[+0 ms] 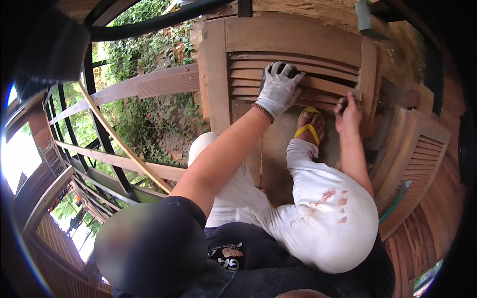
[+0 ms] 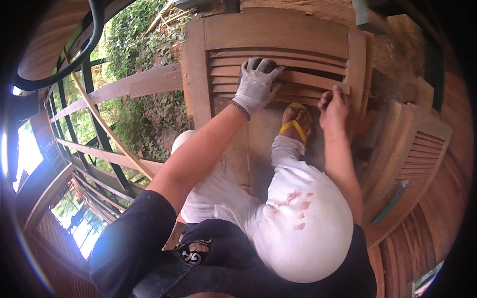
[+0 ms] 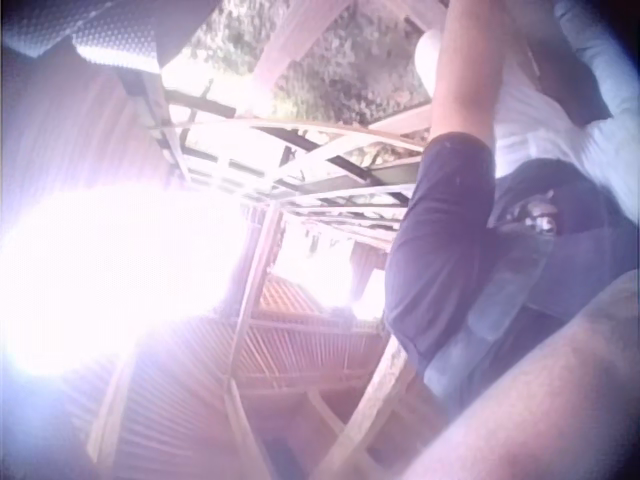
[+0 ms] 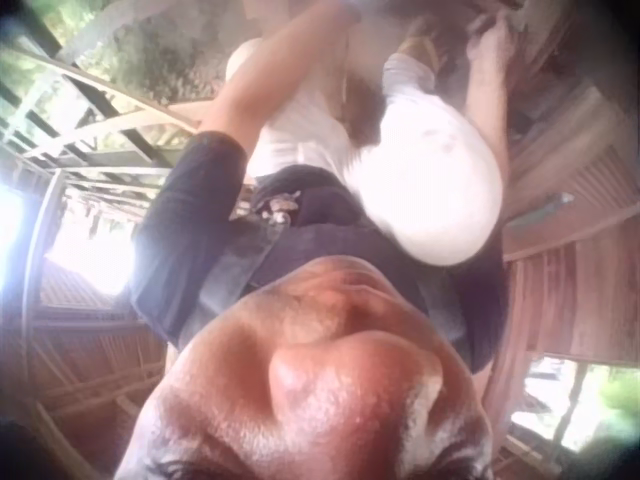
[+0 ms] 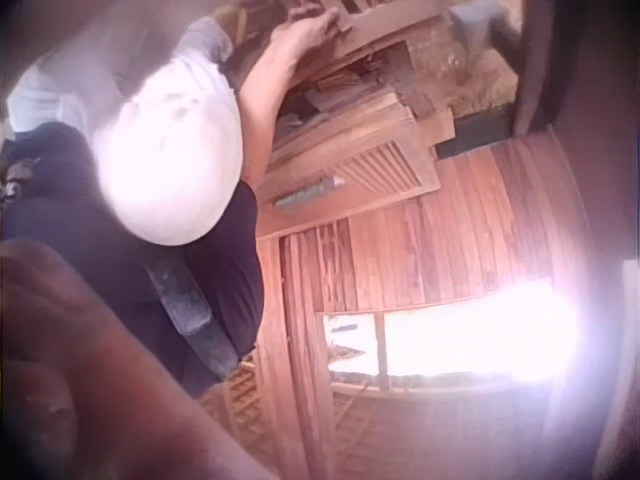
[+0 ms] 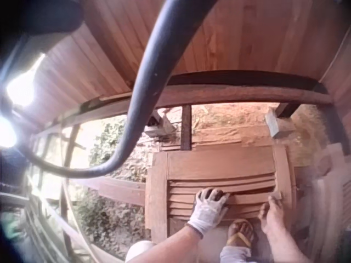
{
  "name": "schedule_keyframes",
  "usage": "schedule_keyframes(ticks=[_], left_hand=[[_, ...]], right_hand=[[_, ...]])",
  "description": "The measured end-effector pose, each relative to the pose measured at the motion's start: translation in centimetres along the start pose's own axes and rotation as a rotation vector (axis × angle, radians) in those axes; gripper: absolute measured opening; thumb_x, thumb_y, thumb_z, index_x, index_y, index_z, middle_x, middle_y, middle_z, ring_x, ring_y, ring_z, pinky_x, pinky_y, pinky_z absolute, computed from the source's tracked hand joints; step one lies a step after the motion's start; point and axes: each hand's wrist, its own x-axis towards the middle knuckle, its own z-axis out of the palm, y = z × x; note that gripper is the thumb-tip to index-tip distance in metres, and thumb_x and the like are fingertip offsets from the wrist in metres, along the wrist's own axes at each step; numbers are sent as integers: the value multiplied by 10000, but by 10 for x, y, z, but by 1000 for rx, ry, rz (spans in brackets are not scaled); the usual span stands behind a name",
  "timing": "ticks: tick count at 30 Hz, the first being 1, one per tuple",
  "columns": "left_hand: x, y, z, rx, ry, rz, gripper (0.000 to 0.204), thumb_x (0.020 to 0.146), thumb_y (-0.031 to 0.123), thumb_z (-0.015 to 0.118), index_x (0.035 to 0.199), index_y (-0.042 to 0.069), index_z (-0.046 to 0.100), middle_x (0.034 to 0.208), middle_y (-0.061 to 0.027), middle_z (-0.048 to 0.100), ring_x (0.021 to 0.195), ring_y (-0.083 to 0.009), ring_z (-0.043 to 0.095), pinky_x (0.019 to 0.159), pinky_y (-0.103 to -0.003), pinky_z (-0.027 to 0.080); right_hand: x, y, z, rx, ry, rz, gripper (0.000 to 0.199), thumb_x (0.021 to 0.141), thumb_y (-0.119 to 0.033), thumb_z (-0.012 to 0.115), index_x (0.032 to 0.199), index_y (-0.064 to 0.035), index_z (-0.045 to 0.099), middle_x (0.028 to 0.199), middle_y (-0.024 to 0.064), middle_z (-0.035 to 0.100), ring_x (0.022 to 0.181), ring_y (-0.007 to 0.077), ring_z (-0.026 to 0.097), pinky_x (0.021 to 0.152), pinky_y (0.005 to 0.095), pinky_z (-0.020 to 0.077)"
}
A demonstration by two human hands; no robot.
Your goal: The person assembles a wooden slatted panel by positioning slats into a frame and securing them with a hammer. The person repeatedly aligns the slats and taps them into place.
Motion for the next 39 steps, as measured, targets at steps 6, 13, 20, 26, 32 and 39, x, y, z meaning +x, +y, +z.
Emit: schedule_keyframes(ticks=[6,13,20,26,32,39], left_hand=[[6,-2,6,-27,62,96,487,788,314,738,1265,252,659,1253,-40,578,1243,-332,443,1070,-555,316],[24,30,17,61,-88,229,502,814,351,704,1299,243,634,1232,-65,601,1246,-336,458,1081,-549,312],[16,29,20,97,-102,184,510,824,334,689,1317,232,601,1248,-99,586,1234,-323,483,1081,-545,322],[21,39,20,20,-118,205,436,875,326,613,1295,208,630,1210,-79,599,1220,-283,502,1094,-526,316],[26,33,15,-25,-160,133,495,845,348,675,1312,193,619,1225,-98,578,1198,-317,501,1028,-539,350],[22,32,16,105,-163,153,507,842,366,691,1326,238,613,1251,-108,576,1208,-331,489,1017,-533,354]], right_hand=[[-1,2,7,-2,-22,1,173,1043,-247,523,972,-90,526,672,39,572,506,133,509,461,285,438],[-23,0,-1,29,46,70,127,1019,-237,568,972,-119,564,682,27,571,542,123,510,486,275,432],[-9,5,-15,60,74,117,345,1051,-402,488,981,-70,554,668,62,599,494,141,520,450,273,440],[-5,6,-21,18,25,84,270,1067,-388,450,1114,-129,515,643,24,527,502,119,469,454,257,391],[-5,-4,11,-50,95,54,265,1074,-359,424,1146,-111,482,619,32,516,501,118,470,453,265,412],[-18,-6,11,-41,113,141,228,1067,-364,447,1051,-138,474,637,39,556,484,131,470,442,285,388]])
